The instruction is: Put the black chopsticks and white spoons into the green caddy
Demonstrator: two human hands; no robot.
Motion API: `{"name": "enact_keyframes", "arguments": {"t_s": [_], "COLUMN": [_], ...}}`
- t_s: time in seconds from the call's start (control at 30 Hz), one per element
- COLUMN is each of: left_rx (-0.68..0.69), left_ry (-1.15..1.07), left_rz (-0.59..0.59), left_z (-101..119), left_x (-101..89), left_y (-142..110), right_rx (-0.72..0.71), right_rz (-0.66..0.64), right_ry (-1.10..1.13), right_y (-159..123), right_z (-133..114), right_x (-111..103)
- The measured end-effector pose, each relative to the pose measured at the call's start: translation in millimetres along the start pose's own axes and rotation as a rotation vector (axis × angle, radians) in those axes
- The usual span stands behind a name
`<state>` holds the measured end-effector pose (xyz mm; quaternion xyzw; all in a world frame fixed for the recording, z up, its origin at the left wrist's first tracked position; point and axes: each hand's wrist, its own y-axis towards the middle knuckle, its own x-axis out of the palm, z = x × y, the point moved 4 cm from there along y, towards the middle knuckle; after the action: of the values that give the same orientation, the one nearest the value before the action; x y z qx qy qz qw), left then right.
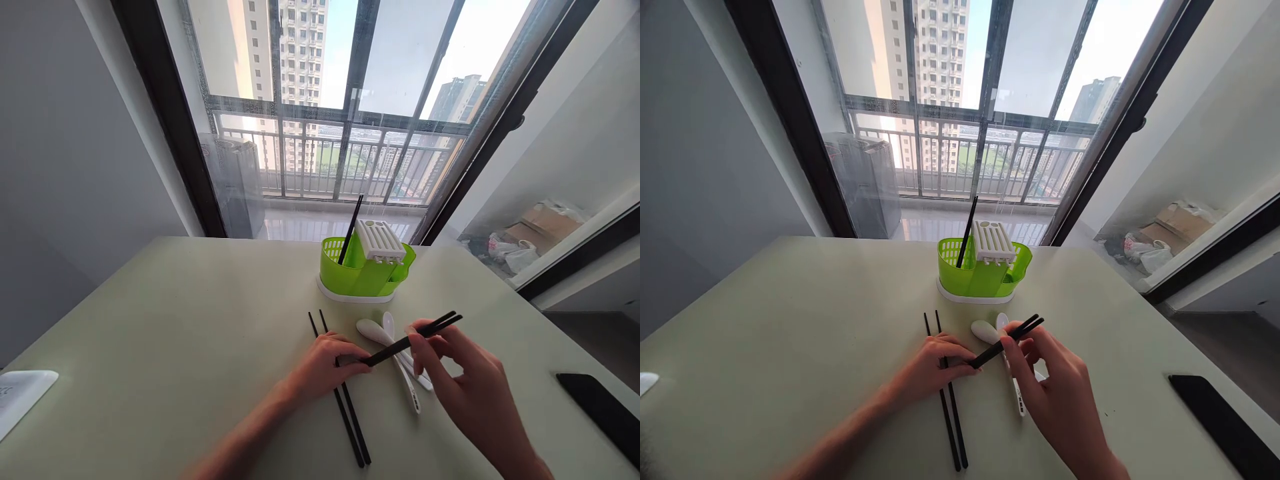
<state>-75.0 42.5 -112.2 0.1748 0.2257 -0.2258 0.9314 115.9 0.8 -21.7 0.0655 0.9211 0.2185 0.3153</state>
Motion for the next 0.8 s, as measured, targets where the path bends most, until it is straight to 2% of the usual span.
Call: {"name": "enact_keyframes", "arguments": {"t_s": [0.13, 0.2, 0.3, 0.6, 0.8], "left_rx": [-0.003, 0.0, 0.019, 0.049, 0.007], "left_ry": [-0.009, -0.022, -0.046, -0.06, -0.077], "left_rz": [0.02, 0.019, 0.022, 0.022, 0.03], "left_z": [-3.0, -3.9, -3.5, -6.7, -5.5], "left_x": [0.5, 1.2, 1.5, 2.7, 0.4], "left_y": [-0.7, -1.0, -1.1, -0.2, -1.0], "right_rx": [0.041, 0.005, -0.062, -0.026, -0.06], "right_rz": [0.081, 0.081, 0.081, 0.12, 0.122], "right_ry": [-0.037, -0.054, -0.089, -0.137, -0.16], "right_y": [0.3, 0.3, 0.8, -0.3, 5.8], "right_z": [-11.5, -16.7, -23.4, -42.5, -46.6], "right_x": [-17.2, -22.0, -26.2, -32.9, -40.9]}}
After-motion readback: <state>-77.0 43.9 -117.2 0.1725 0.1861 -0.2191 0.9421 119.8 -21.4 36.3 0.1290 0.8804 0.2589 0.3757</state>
